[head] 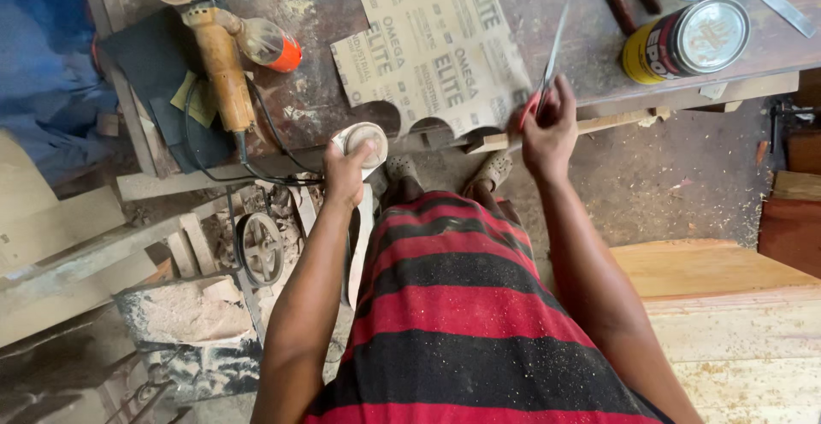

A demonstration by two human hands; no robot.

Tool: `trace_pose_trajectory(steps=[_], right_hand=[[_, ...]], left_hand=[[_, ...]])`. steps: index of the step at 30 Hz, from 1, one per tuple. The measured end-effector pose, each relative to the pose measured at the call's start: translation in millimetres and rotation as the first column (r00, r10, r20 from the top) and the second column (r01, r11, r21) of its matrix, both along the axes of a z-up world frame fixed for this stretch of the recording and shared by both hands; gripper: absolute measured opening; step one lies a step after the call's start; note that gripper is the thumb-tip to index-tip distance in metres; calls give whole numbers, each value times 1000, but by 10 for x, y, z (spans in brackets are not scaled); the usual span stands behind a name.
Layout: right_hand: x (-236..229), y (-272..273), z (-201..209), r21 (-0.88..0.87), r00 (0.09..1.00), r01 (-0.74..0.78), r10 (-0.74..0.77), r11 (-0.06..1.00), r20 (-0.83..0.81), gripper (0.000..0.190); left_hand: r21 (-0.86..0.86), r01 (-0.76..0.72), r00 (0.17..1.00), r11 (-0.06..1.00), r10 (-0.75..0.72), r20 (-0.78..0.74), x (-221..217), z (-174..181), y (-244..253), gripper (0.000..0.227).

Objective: The person cuts circular pieces from a sheet of sandpaper using scissors, then applies glue to the back of a circular sanding pad and attaches the cut sandpaper disc. The finished disc is placed on the workbench.

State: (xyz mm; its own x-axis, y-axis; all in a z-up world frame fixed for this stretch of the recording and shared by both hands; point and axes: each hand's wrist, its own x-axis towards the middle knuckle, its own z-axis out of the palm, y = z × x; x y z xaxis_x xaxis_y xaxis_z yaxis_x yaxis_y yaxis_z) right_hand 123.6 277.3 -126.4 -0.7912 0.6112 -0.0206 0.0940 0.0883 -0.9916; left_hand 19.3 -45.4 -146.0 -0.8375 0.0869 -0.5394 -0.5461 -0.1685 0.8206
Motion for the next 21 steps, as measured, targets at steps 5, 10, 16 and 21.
trace_pose_trajectory(steps=[5,10,16,21], right_hand=[[-121,514,-26,394,977,41,-119,918,175,75],[10,502,73,454,920,-130,-64,881,387,75],[-70,322,13,722,927,-287,-5,630,374,73],[-96,360,-12,685,896,-334,-7,648,444,62]], left_hand=[[181,139,988,974,-125,-87,133,401,48,35],[319,205,978,925,-177,-113,271,722,266,35],[419,207,978,884,-183,-98,217,734,535,32],[487,156,986,860,-166,-23,353,739,515,30]])
